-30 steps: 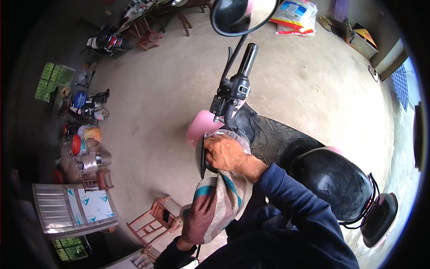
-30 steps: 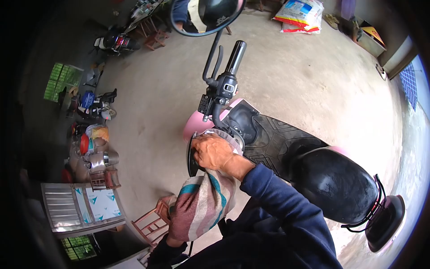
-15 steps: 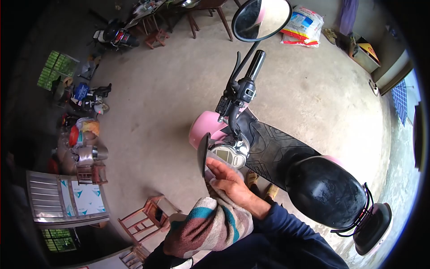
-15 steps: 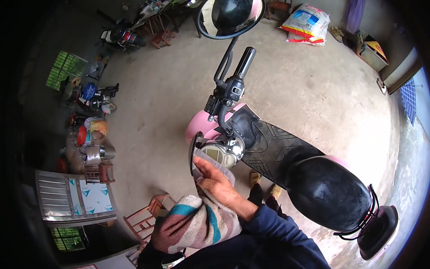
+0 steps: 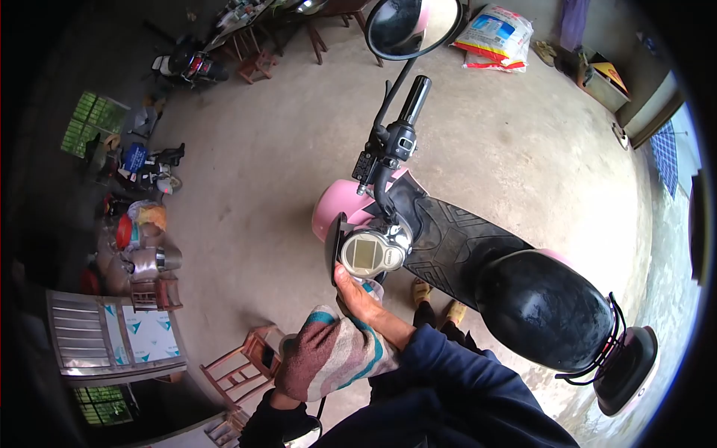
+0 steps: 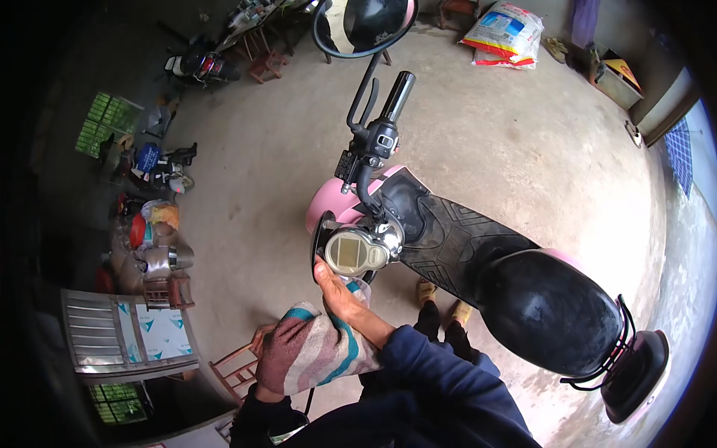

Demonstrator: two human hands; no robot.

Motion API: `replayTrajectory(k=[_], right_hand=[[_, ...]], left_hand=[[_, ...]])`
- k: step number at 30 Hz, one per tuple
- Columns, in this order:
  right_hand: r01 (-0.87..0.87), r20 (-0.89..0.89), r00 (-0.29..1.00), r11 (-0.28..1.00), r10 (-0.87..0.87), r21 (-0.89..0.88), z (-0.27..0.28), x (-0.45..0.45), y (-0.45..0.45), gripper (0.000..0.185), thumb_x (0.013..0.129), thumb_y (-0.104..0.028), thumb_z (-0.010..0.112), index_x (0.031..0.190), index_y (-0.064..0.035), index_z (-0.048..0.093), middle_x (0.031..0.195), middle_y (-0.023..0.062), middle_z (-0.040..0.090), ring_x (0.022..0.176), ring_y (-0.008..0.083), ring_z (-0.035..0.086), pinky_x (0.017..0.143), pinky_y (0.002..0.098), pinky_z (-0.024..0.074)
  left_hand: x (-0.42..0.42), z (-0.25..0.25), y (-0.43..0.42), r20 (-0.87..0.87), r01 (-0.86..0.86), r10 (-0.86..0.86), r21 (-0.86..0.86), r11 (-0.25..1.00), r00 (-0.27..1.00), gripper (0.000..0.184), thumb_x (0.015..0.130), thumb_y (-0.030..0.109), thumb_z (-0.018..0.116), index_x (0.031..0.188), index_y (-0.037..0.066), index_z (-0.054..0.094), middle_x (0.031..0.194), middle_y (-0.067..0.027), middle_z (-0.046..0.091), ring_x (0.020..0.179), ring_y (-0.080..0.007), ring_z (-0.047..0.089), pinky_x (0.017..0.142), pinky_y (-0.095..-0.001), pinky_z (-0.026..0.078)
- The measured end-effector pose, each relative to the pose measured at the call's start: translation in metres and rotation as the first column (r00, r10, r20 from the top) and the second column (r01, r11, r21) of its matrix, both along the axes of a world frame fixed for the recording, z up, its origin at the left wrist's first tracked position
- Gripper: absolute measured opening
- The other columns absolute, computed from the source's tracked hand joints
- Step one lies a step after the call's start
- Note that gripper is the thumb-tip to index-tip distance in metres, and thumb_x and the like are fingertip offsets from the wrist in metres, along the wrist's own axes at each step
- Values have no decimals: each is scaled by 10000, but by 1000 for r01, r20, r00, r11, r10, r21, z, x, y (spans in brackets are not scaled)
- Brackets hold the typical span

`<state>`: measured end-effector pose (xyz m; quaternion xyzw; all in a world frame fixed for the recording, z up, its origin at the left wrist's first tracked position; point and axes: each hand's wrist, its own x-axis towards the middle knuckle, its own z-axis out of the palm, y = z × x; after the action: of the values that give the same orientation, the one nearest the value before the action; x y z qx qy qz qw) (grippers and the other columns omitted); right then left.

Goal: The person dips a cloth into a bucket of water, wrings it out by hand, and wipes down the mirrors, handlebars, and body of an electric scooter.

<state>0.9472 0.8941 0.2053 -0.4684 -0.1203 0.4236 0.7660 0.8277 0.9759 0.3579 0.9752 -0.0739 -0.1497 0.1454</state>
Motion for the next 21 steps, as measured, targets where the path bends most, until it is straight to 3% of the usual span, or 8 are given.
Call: replayTrajectory(k=[4,7,12,15,17,19,20,21], right_hand=[[-161,-268,953,986,144,-43,46,15,-43,712,1031,-495,433,1520,7,309,1446,169,476,1350,269,441,1159,361,305],[-36,-599,786,978,153,204,27,3,-76,415,934,-38,578,1340,-7,497,1298,145,584,1171,240,590,1010,358,486],[456,-699,714,782,-36,425,58,58,-107,494,886,-9,422,1377,29,465,1392,193,542,1231,306,571,1045,424,488],[416,-266,909,728,-321,545,79,111,-95,532,867,14,403,1391,17,497,1488,146,474,1339,271,494,1103,374,410],[373,555,674,873,-487,314,62,141,-77,503,850,67,401,1318,4,575,1473,142,500,1331,276,504,1111,376,391],[390,916,306,912,-260,128,38,157,-63,405,841,71,537,1213,-46,644,1414,150,549,1283,321,515,1097,397,379],[371,943,265,924,-201,93,26,155,-62,385,831,54,561,1190,-48,653,1396,144,564,1241,339,530,1066,402,385],[355,966,218,933,-140,55,16,148,-63,365,821,38,585,1167,-50,661,1378,138,578,1200,356,544,1034,407,391]], left_hand=[[-10,17,-2,85,63,-73,115,991,994,622,709,113,701,1311,21,574,1275,-110,621,1199,-267,570,965,-355,513],[-5,39,-12,147,112,-126,96,989,981,586,721,110,685,1295,29,598,1299,-100,616,1200,-253,576,990,-359,507],[32,47,-25,214,138,-130,-21,990,968,565,725,144,690,1278,56,619,1261,-87,643,1153,-262,609,960,-386,522],[73,55,-30,243,59,-49,-35,998,969,572,734,171,729,1276,42,600,1245,-128,646,1134,-263,620,989,-369,492],[91,28,-26,220,-67,148,-339,938,964,557,772,182,734,1289,41,583,1213,-139,649,1120,-292,620,997,-346,480],[96,-9,-22,-363,-563,524,-773,292,770,551,788,199,743,1291,51,573,1188,-150,646,1132,-315,606,1007,-350,475],[102,3,-28,43,-332,398,-475,815,916,570,780,205,751,1296,53,565,1195,-153,639,1149,-318,594,1012,-361,473],[104,-1,-26,158,-210,273,-329,921,949,571,784,207,739,1302,53,557,1224,-157,622,1175,-320,575,1029,-367,455]])
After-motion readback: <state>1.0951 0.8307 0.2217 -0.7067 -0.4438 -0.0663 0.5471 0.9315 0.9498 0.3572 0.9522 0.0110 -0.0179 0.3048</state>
